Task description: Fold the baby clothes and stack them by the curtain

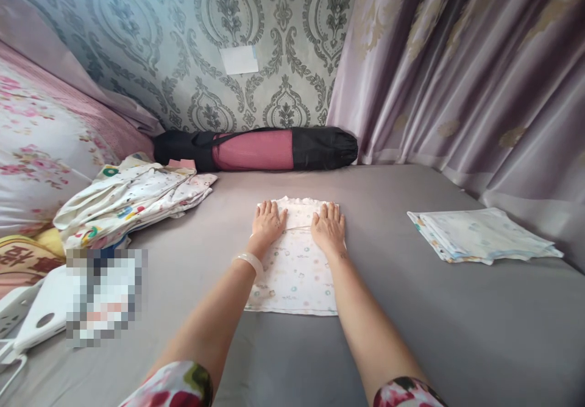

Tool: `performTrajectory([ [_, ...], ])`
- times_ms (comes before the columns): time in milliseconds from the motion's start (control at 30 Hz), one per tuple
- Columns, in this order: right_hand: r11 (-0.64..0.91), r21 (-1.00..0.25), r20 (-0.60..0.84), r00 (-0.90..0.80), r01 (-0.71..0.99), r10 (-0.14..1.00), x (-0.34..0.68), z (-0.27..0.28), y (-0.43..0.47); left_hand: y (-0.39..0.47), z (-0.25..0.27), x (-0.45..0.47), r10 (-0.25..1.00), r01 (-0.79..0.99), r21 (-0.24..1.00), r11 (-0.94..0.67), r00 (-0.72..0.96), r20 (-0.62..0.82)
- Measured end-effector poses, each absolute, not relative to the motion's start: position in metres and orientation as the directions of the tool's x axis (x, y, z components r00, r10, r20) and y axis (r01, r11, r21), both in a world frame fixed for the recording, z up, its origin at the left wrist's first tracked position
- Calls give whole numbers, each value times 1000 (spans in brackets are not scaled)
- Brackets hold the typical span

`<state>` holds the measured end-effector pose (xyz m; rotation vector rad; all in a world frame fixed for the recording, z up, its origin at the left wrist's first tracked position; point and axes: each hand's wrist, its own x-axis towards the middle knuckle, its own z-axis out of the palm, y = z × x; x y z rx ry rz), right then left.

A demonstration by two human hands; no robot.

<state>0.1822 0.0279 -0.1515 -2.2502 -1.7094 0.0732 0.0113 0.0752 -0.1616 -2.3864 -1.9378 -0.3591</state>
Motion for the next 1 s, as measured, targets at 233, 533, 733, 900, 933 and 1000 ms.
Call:
performTrajectory([
  [233, -244, -265, 125, 284, 933, 951, 182, -152, 28, 73, -163, 11, 959, 971, 111, -211, 184, 214],
  [533, -101, -175, 159, 129, 979, 979, 180, -143, 39, 62, -153, 14, 822, 869, -26, -494, 476, 314],
  [733, 51, -179, 143, -25, 983, 989, 175, -147, 48, 70, -156, 12, 837, 852, 10, -524, 512, 190],
  [900, 34, -186, 102, -15, 982, 995, 175, -151, 51, 73, -157, 12, 849, 857, 46, -513, 500, 170],
  [933, 31, -188, 94, -14, 982, 995, 175, -150, 52, 73, -157, 12, 851, 858, 51, -512, 498, 167],
  [1000, 26, -192, 67, -13, 981, 998, 174, -146, 52, 72, -156, 12, 851, 857, 60, -512, 497, 170],
])
